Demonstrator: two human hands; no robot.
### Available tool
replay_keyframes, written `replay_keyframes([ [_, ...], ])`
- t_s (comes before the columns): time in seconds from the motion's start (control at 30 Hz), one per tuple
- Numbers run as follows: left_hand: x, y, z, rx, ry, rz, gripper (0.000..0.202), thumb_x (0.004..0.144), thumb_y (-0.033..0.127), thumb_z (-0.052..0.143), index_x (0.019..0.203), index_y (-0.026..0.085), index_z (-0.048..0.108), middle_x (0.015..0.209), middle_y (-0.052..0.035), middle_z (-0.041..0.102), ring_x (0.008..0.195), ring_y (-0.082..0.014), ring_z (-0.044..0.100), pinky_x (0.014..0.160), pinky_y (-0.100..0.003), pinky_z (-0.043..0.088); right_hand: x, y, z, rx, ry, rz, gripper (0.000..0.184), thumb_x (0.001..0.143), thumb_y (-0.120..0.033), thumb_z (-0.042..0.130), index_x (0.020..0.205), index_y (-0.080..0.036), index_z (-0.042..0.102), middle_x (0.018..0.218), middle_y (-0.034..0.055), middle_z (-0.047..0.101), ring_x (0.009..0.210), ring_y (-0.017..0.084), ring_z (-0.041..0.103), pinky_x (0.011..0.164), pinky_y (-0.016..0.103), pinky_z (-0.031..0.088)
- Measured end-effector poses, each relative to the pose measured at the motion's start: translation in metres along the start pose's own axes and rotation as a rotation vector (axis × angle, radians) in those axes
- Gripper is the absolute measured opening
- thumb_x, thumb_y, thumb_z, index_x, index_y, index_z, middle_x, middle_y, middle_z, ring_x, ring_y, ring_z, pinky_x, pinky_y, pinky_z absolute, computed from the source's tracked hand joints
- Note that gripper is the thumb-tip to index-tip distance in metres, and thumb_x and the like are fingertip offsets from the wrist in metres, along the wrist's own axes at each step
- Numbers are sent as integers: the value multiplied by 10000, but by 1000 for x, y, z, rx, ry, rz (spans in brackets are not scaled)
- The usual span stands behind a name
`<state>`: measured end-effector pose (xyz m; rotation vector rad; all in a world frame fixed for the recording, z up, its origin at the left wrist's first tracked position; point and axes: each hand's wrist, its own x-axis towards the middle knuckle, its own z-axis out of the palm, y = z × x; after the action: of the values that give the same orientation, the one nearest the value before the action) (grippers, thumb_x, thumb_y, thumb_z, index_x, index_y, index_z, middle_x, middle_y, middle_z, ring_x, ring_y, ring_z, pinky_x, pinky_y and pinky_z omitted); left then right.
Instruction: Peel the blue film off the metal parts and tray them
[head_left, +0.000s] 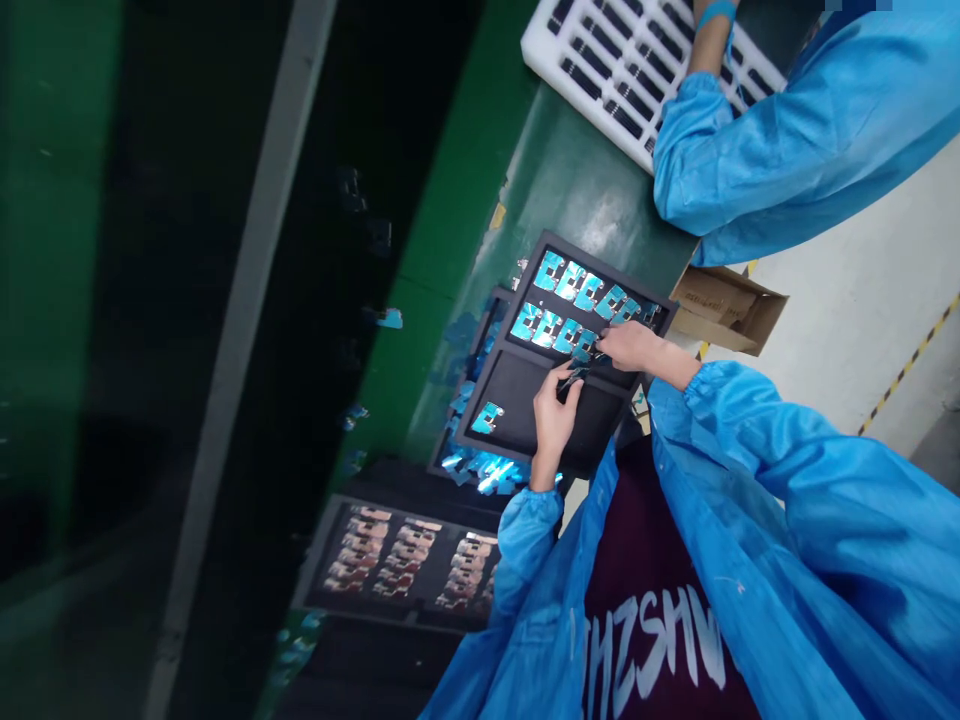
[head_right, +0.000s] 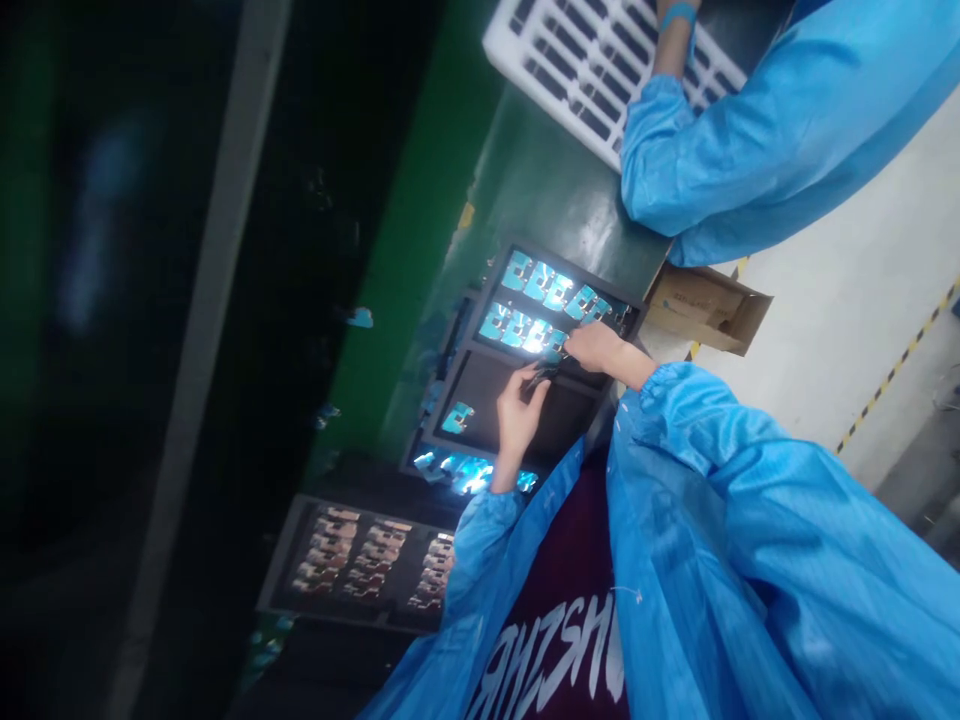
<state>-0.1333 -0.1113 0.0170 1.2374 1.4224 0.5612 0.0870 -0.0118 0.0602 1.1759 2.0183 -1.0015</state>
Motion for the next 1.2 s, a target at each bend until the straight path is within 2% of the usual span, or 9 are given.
replay_keyframes([
  [0.17,-2,0,-3,4,31,9,114,1015,319,680,1095,239,666,1330,-121,792,1278,-289,749,1158,-477,574,-1,-2,-6,-76,57,-75,372,1061,-60,451,1280,-110,748,1408,223,696,1334,338,678,981,378,577],
  [0.3,-5,7,2,15,-7,18,93,1025,304,670,1094,241,671,1367,-122,784,1288,-290,749,1153,-472,577,-30,17,9,36,91,19,326,1104,-139,488,1383,-125,658,1325,195,748,1199,297,745,926,342,565],
  [0.4,-7,16,11,-3,-89,26,68,1026,279,667,1086,247,674,1420,-112,768,1301,-285,747,1155,-464,579,-43,32,21,83,46,56,296,1107,-199,552,1375,-126,655,1261,184,778,1172,306,757,920,346,556],
  [0.5,-7,23,19,-6,-139,13,44,1022,250,663,1065,252,673,1435,-102,766,1325,-291,738,1161,-466,575,-41,40,28,101,11,3,265,1098,-217,591,1319,-133,711,1308,181,756,1208,299,746,953,337,553],
  [0.6,-10,24,24,-3,-124,-4,41,1019,251,668,1059,254,675,1419,-98,774,1329,-297,735,1171,-477,566,-30,41,29,100,16,-62,244,1075,-198,619,1273,-145,753,1370,175,726,1262,295,723,970,327,556],
  [0.77,-21,13,22,-21,-32,-50,81,994,273,688,1069,247,670,1387,-104,787,1304,-298,747,1169,-486,566,-19,36,28,85,2,-46,232,1057,-185,640,1235,-163,787,1294,164,773,1243,316,728,975,362,560],
  [0.9,-30,8,25,-54,40,-75,104,991,320,695,1060,247,668,1366,-107,792,1302,-301,747,1167,-489,566,-25,34,34,97,49,7,262,1083,-191,593,1265,-165,780,1263,162,776,1177,306,733,954,374,570],
  [1.07,-43,1,36,-136,152,-106,155,985,377,707,1054,242,674,1328,-114,792,1277,-306,746,1160,-492,558,-45,34,43,106,258,-64,298,1109,-197,522,1238,-182,791,1357,158,684,1273,303,615,1023,394,571],
  [1.2,-50,-13,24,-115,371,-129,163,998,388,695,1036,233,664,1275,-115,770,1234,-291,731,1139,-465,552,-44,24,35,106,417,-87,358,1064,-111,455,1247,-139,762,1300,180,633,1236,320,576,1099,441,541],
])
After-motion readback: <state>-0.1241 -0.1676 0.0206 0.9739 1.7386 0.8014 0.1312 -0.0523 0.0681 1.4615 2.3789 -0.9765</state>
